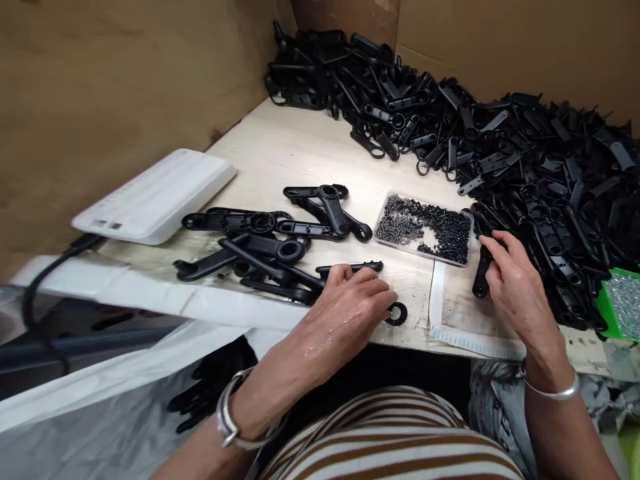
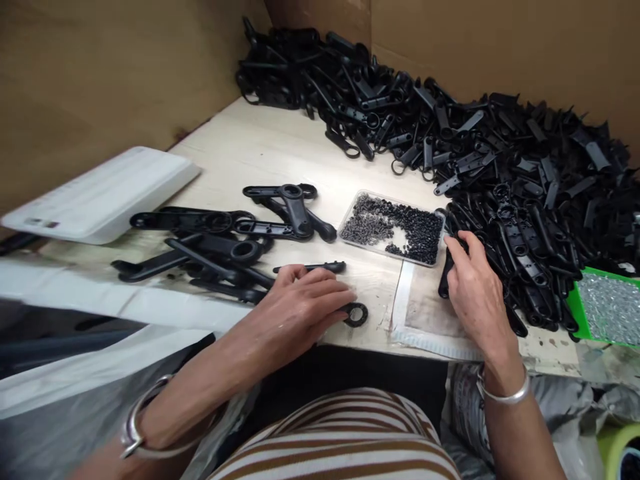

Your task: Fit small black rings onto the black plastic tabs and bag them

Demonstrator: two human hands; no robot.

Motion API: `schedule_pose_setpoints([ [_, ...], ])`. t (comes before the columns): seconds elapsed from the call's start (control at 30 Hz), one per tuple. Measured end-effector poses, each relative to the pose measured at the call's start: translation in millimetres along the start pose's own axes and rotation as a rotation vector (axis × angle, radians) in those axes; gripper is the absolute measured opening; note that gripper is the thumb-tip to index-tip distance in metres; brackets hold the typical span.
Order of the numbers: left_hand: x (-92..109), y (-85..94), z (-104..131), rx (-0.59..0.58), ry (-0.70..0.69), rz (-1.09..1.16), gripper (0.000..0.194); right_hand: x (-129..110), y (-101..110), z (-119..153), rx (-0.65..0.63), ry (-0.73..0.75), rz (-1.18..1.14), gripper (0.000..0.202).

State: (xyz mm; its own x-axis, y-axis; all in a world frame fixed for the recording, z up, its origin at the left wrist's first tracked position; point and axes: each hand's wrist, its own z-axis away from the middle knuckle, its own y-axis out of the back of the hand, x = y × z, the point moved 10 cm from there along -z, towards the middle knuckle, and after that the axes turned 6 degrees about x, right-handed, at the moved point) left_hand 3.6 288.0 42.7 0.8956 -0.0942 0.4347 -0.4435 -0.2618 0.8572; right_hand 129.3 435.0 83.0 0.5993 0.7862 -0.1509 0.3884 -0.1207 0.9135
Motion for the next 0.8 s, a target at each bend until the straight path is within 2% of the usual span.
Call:
schedule_pose_setpoints([
  [0.2, 0.8, -2.1, -8.2, 0.053, -0.041, 0.046, 0.026, 10.7, 19.4, -22.2, 0.063, 0.037, 0.022, 0.045],
  [0.33, 9.9, -6.0, -19.6, 0.062, -0.040, 0.050, 0.030, 15.9, 32.2, -59.8, 0.066, 0.055, 0.256, 0.045],
  [0.4, 14.1, -6.8, -22.7, 0.076, -0.038, 0.055, 0.030, 15.5, 29.8, -79.2, 0.038, 0.061, 0.389, 0.042],
  [0.47, 15.4, -6.6, -21.4, 0.096, -0.039, 0.068, 0.024, 17.2, 17.9, -93.1, -0.037, 0.056, 0.499, 0.037],
  [0.57, 11.1, -2.7, -13.0, 0.159, -0.045, 0.048, 0.010, 24.4, -7.7, -99.3, -0.185, 0.055, 0.588, 0.026],
  [0.63, 7.5, 0.5, -7.5, 0.192, -0.044, 0.011, 0.003, 29.5, -18.0, -96.5, -0.236, 0.066, 0.591, 0.023],
  [0.73, 5.2, -4.2, -7.0, 0.106, -0.013, 0.002, 0.012, 35.0, -17.1, -89.7, -0.225, 0.098, 0.577, 0.025],
  [0.8, 5.7, -9.0, -11.1, 0.032, 0.015, 0.040, 0.012, 30.9, -3.3, -86.2, -0.103, 0.155, 0.530, 0.026],
])
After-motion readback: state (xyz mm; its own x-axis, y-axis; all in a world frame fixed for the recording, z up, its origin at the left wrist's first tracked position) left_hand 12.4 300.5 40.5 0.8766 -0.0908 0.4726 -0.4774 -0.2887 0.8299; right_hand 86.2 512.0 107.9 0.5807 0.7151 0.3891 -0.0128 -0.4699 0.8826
